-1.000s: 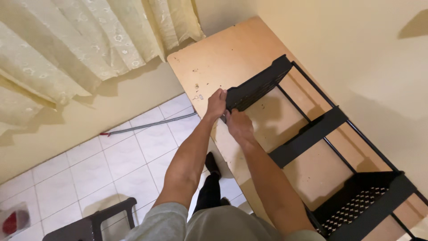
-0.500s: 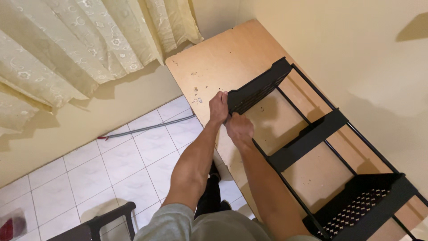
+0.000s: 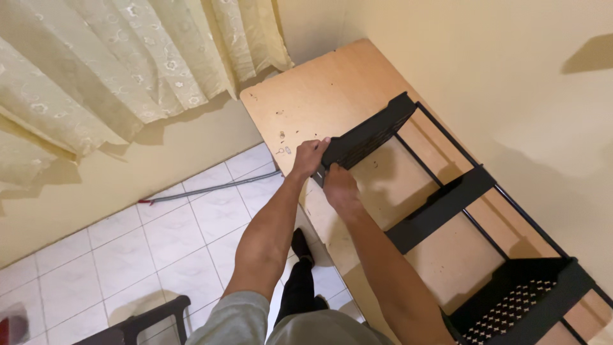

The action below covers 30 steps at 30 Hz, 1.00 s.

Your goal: The person disassembles a black three-tier rolling shelf on a wooden table. They remove the top tray, detach the side panels, and pull out the connecting rods, leaving the components separated on the table.

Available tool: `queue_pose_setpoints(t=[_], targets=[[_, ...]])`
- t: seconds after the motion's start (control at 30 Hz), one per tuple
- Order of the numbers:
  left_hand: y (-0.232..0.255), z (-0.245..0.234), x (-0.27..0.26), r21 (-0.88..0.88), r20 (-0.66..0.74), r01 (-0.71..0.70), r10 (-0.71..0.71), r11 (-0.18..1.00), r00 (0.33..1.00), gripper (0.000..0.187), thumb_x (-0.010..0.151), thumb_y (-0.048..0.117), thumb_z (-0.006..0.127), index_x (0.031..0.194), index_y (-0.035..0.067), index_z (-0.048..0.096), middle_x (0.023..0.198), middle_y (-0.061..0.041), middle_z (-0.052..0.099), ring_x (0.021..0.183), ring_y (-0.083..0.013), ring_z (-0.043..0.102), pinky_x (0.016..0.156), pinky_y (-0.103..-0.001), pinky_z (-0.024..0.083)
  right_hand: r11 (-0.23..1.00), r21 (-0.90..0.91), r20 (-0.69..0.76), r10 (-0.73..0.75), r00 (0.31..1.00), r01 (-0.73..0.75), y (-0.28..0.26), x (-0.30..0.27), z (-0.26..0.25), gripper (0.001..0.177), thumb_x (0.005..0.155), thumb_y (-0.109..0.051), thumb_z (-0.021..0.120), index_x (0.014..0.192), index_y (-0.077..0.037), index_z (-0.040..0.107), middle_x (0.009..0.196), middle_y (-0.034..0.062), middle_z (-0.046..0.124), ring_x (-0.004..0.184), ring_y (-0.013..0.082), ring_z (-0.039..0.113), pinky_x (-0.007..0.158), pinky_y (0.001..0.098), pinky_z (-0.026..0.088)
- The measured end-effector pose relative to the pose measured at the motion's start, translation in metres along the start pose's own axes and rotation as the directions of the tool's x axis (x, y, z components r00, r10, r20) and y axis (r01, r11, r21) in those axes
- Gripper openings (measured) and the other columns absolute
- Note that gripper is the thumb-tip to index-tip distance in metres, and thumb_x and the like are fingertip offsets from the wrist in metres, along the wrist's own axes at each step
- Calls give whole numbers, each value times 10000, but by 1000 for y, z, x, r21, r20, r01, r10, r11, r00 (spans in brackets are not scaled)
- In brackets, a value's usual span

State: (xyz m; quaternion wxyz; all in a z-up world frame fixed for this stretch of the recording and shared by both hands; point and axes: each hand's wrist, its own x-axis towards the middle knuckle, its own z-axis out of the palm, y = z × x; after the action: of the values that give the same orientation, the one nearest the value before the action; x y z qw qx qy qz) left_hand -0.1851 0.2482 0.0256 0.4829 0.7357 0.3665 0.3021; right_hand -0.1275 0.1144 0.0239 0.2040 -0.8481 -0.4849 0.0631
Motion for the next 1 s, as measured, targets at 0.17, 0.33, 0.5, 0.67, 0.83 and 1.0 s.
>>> queue_pose_setpoints(t=[0.17, 0.33, 0.5, 0.67, 0.83, 1.0], targets=[[7, 12, -4, -3, -160, -21, 21, 1000, 987, 575, 947, 446, 696, 630, -31, 646, 549, -187, 558, 474, -251, 505, 536, -414, 449, 999, 8, 58, 45, 997, -46, -1, -7, -11, 239, 1005, -232, 544, 1038, -1, 592, 970, 282, 686, 925, 478, 676, 814, 579, 535], [11, 17, -8, -68, -242, -6, -11, 998, 970, 541, 918, 409, 736, 620, -33, 647, 521, -183, 564, 465, -243, 489, 520, -416, 435, 990, -137, 34, -33, 999, 37, -3, -9, -12, 203, 1002, -202, 540, 1052, -10, 583, 969, 253, 700, 914, 435, 703, 785, 534, 574], [13, 18, -9, -68, -287, 22, -40, 997, 957, 530, 897, 406, 750, 622, -36, 649, 519, -183, 570, 452, -235, 493, 517, -411, 439, 991, -133, 43, -23, 999, 28, -1, -6, -5, 227, 989, -226, 570, 1020, -1, 576, 930, 246, 694, 896, 427, 705, 750, 513, 584], [11, 17, -6, -18, -274, -10, 5, 1000, 962, 572, 921, 401, 756, 605, -54, 613, 536, -205, 548, 467, -258, 456, 524, -426, 422, 976, -185, -3, -115, 993, 112, 2, -2, -2, 243, 951, -203, 570, 1059, 14, 562, 935, 243, 696, 914, 420, 705, 759, 504, 589], [7, 23, -6, -24, -274, 6, -12, 1000, 962, 537, 898, 425, 745, 609, -17, 646, 535, -198, 563, 455, -280, 497, 517, -422, 445, 999, -50, 37, -17, 999, 19, 5, -7, -7, 347, 1021, -343, 564, 1038, 4, 568, 930, 281, 684, 916, 472, 675, 779, 555, 550], [12, 18, -5, 28, -288, 2, 6, 1000, 958, 566, 905, 433, 746, 598, -29, 632, 542, -214, 576, 475, -320, 523, 537, -433, 449, 997, -75, 20, 35, 999, -34, -5, -4, -9, 364, 1011, -375, 577, 1034, -11, 580, 898, 256, 689, 894, 446, 689, 756, 537, 563]])
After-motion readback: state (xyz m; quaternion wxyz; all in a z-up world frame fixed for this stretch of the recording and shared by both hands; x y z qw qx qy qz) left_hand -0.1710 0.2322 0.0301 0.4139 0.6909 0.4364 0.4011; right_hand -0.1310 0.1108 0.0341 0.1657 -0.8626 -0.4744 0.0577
